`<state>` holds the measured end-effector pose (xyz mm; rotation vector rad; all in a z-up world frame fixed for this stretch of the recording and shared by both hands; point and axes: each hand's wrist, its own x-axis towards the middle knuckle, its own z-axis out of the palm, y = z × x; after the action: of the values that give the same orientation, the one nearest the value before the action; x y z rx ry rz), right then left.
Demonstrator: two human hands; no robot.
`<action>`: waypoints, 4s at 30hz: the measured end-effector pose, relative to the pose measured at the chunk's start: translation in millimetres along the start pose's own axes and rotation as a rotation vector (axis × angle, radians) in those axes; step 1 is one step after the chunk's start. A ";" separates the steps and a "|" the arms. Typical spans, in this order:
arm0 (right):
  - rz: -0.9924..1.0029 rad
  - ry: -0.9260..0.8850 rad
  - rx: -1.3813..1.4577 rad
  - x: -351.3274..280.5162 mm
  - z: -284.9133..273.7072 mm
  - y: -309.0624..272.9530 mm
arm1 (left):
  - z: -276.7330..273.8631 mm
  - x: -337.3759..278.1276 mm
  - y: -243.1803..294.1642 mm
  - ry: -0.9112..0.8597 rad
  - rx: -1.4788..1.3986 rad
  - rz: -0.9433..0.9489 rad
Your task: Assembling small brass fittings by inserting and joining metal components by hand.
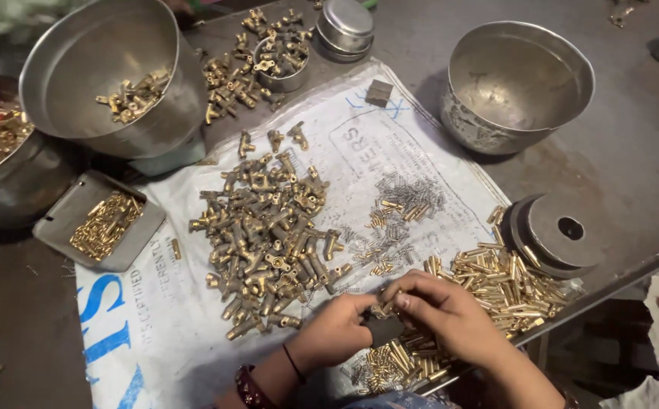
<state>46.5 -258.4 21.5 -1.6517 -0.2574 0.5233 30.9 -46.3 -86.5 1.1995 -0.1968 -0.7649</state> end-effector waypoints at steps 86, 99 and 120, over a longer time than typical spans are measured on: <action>-0.343 0.278 -0.386 -4.5 33.0 27.6 | 32.9 -41.9 42.0 0.357 -0.235 0.081; -0.453 0.226 -0.561 -31.2 53.4 -7.6 | 49.9 -52.9 40.2 0.472 -0.491 -0.002; -0.134 0.257 -0.766 116.1 41.6 -19.4 | -11.4 -71.3 10.8 0.297 -0.197 0.047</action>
<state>130.1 -165.9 15.6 -2.3973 -0.4051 0.0946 -11.1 8.7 -63.4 1.1014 0.0941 -0.5429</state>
